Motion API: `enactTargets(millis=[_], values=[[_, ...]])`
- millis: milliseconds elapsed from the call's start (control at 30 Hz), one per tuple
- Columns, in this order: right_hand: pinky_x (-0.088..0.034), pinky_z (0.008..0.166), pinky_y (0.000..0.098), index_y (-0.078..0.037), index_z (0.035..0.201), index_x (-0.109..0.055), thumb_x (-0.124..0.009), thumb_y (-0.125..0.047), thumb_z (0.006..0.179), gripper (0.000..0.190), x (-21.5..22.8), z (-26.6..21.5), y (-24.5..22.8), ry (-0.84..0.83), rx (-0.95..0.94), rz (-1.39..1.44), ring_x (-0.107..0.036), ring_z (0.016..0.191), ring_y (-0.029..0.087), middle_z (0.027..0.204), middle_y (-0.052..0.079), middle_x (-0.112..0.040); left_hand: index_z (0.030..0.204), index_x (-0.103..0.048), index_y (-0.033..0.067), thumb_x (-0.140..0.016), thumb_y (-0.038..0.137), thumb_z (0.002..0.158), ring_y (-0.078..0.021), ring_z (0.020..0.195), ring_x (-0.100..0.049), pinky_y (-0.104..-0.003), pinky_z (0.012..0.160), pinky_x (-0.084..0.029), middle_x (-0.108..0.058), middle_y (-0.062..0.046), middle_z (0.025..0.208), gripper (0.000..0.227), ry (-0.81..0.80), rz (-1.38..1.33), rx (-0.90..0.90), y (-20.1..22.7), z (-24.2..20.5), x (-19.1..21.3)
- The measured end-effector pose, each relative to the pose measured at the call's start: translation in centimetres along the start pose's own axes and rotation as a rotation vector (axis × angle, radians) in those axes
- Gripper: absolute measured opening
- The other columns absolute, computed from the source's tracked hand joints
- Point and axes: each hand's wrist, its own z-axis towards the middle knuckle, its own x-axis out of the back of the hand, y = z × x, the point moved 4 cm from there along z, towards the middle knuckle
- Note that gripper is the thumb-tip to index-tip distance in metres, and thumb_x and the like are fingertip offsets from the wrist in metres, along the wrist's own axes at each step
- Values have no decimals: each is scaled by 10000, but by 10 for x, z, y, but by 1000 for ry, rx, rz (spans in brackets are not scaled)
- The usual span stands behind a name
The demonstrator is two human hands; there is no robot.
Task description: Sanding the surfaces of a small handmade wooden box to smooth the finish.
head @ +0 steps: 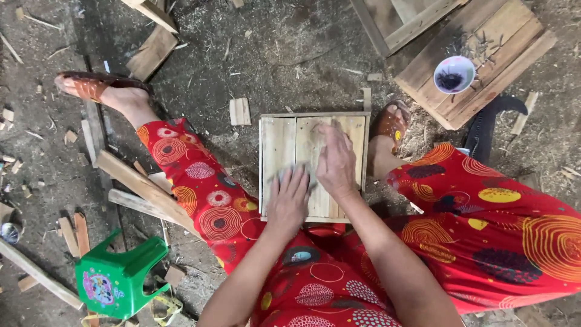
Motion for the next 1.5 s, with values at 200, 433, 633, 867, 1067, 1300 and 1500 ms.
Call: enactTargets(millis=[200,433,633,867,1067,1300,1500], values=[[-589,946,374,-32,1598,-122,-306,-170,1054,590,8,-5,39,134,-297,905,-643,1161,306,1314,216,-551,1517,-426,38,-448,144,1010,-401,1457,-389,-614,1143,-262,-446,-216,1562,518,-115,-173,-87,53,8,1],[-597,916,350,-26,1601,-175,-397,-245,1088,600,-2,-13,45,105,-235,825,-661,1120,272,1295,211,-595,1392,-568,25,-464,141,1018,-429,1372,-487,-612,1093,-315,-563,-220,1455,405,-39,-107,-176,-12,-54,29],[-628,830,341,5,1577,-222,-372,-131,1065,551,2,-6,36,136,-196,697,-690,980,258,1186,194,-638,1594,-254,36,-303,147,1074,-472,1488,-250,-662,1205,-201,-173,-206,1679,534,-178,-625,701,-34,-55,43],[-648,735,309,21,1522,-290,-399,-197,1059,523,-3,-8,36,141,-167,621,-720,901,232,1119,170,-678,1480,-473,-39,-441,414,1077,-397,1469,-356,-503,1233,-250,-447,-281,1530,606,-64,-999,1197,-79,-72,5],[-640,701,292,14,1495,-343,-384,-77,1050,456,-2,-9,35,169,-144,587,-711,857,217,1083,155,-683,1457,-503,-35,-401,498,1076,-387,1486,-334,-476,1264,-193,-419,-270,1549,663,-158,-1026,1093,-102,-29,-5],[-634,691,259,-20,1471,-429,-316,-48,1072,415,-1,-3,27,166,-200,547,-706,813,180,1045,127,-693,1307,-557,-71,-379,352,1034,-298,1183,-598,-402,1050,-479,-618,-246,1300,534,-72,-1336,1447,-75,-95,-23],[-634,693,266,-46,1456,-440,-305,-63,1084,396,1,-1,24,165,-166,480,-706,815,180,1039,107,-674,1598,-233,3,-283,106,1076,-556,1444,-232,-639,1187,-230,-301,-380,1568,534,-22,-857,956,-4,-80,60]])
